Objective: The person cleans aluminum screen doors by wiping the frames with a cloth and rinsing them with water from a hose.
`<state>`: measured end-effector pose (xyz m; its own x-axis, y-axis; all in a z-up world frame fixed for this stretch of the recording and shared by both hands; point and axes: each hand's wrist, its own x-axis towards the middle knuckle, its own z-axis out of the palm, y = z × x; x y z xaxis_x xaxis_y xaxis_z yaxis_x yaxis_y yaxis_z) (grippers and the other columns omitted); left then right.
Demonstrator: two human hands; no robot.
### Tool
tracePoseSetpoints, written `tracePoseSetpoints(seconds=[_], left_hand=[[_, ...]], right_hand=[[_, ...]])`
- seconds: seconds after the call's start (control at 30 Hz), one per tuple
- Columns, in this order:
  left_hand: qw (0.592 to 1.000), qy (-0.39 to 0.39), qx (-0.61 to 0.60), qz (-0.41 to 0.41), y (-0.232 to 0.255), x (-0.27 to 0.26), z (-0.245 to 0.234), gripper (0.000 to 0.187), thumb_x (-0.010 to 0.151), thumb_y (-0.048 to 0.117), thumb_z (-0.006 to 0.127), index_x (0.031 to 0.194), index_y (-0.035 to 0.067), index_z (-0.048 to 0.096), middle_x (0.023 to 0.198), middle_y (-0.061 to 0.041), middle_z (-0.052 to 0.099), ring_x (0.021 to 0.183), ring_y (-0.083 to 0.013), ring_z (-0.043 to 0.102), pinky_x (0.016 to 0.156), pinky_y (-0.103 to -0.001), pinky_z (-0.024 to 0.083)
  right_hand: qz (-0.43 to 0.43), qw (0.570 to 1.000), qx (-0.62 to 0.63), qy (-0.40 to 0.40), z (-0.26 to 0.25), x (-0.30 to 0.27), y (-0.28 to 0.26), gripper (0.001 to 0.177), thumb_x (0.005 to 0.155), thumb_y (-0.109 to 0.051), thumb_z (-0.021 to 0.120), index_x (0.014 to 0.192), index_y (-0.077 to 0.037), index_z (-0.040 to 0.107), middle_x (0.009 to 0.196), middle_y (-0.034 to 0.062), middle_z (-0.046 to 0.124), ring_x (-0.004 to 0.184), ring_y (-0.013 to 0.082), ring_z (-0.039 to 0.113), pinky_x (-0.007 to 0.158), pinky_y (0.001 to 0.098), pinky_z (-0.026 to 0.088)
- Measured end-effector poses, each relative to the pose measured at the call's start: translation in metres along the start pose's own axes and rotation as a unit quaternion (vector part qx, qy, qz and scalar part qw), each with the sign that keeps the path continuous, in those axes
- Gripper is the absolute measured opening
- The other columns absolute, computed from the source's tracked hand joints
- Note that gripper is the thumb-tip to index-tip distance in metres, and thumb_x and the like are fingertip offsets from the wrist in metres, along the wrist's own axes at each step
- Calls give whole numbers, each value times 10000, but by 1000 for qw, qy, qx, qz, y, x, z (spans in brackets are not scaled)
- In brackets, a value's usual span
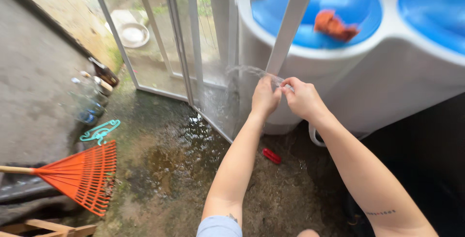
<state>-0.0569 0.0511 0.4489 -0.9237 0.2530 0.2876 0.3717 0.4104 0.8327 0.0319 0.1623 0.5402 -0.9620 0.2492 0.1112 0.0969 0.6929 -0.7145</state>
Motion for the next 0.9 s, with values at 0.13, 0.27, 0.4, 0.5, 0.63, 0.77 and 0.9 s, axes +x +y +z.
tracePoseSetpoints(seconds=[0.13,0.27,0.4,0.5,0.63,0.77,0.9], left_hand=[[998,23,-7,54,93,35,-27,461,793,141,702,1244,93,615,1234,-173,670,1120,-381,646,916,-458,526],[997,-21,-20,67,146,64,-38,367,845,115,659,1211,97,640,1172,-166,706,1125,-371,664,930,-456,538],[987,24,-3,158,178,91,-48,330,835,102,692,1162,89,651,1199,-183,691,1178,-394,631,1009,-462,513],[982,69,14,174,197,106,-63,518,802,95,692,1294,40,537,1278,-212,627,1255,-420,555,1066,-472,458],[983,95,26,156,230,151,-100,726,777,71,704,1451,63,433,1374,-241,519,1320,-434,482,1124,-487,396],[972,144,39,181,255,195,-120,761,798,20,666,1505,119,401,1463,-220,454,1407,-415,441,1183,-481,378],[947,152,113,261,263,228,-139,845,796,-3,626,1574,147,333,1608,-203,335,1515,-412,327,1270,-499,296]], right_hand=[[-58,997,-8,40,-68,15,-51,249,948,-192,621,1138,-58,711,868,221,726,787,370,713,730,439,543],[-77,996,-4,45,-129,25,-92,254,964,-205,623,1157,-78,728,907,225,735,868,384,719,775,431,548],[-89,995,-31,36,-177,38,-136,246,954,-213,633,1135,-87,743,879,200,749,817,326,723,751,414,544],[-38,999,-9,-6,-200,42,-166,267,982,-225,604,1185,-92,717,854,184,748,736,266,733,704,385,560],[-5,999,-28,-31,-213,47,-187,276,990,-230,607,1211,-105,714,851,179,761,736,271,717,706,388,554],[-56,998,22,-16,-201,51,-177,278,962,-230,614,1173,-96,734,1009,149,761,849,258,734,761,381,566],[-4,999,2,-43,-202,59,-177,313,970,-266,609,1218,-109,716,1066,154,770,979,280,731,863,391,556]])
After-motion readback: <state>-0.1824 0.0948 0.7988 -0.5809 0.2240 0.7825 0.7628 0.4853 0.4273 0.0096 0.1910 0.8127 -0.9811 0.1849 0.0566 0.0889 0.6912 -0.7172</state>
